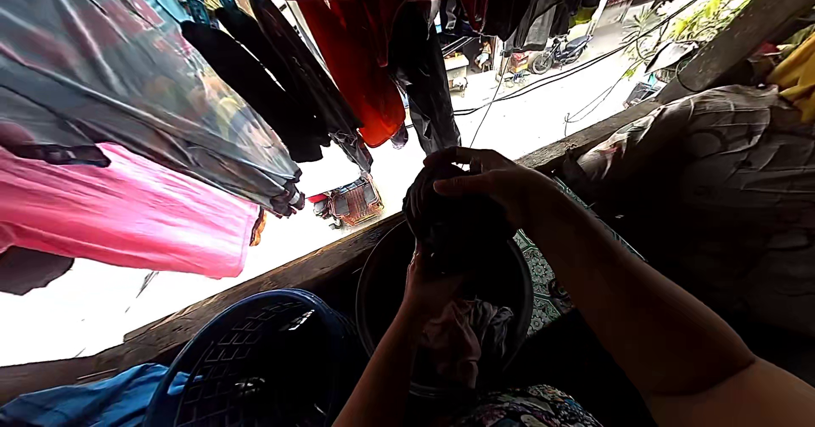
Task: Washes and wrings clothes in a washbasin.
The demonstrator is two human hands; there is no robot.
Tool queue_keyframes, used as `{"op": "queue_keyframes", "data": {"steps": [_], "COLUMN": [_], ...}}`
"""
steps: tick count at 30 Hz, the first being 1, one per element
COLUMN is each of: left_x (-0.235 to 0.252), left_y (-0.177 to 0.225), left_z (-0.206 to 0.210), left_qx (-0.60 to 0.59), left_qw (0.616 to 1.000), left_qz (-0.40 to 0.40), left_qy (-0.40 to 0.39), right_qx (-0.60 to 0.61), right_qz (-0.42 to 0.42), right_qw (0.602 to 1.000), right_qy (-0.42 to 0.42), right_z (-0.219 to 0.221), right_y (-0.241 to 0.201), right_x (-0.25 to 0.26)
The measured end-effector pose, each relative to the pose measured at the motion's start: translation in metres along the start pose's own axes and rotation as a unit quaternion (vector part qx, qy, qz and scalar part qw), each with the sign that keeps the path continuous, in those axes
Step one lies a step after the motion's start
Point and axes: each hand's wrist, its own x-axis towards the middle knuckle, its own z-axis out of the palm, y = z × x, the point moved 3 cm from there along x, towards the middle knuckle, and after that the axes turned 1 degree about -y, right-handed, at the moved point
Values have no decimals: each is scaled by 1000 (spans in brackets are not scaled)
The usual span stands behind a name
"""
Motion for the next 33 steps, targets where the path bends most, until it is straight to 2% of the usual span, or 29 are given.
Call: {"op": "queue_keyframes", "data": {"steps": [3,6,10,13,15,18,20,22,26,28,31,33], "left_x": [3,-1,-7,-11,-11,-15,-19,-23,-27,-23,-18,-19], "left_y": [2,-4,-10,-5,-1,6,11,16,16,13,7,-1], "left_z": [-4,-16,-38,-51,-53,-46,-35,-23,-7,-7,-21,-35], "left_qx": [-83,-151,-197,-218,-259,-259,-265,-286,-380,-428,-479,-474], "left_qw": [996,986,970,960,947,943,938,934,916,900,876,877], "left_qz": [6,5,30,25,27,61,83,79,42,19,-30,-78], "left_qy": [45,75,141,174,190,201,207,198,120,79,45,10], "right_qx": [44,76,16,-15,13,87,148,220,336,364,371,337], "right_qz": [-7,-2,12,28,66,127,155,166,5,-40,-49,-25], "right_qw": [999,996,996,996,994,978,969,958,941,930,927,941], "right_qy": [12,53,92,80,91,141,124,84,27,-1,-25,16], "right_z": [2,-9,-28,-38,-40,-31,-17,0,8,4,0,0], "right_y": [-3,13,50,87,110,136,153,162,162,158,153,147], "right_x": [-3,-7,-8,-9,-10,-15,-14,-9,16,25,32,35]}}
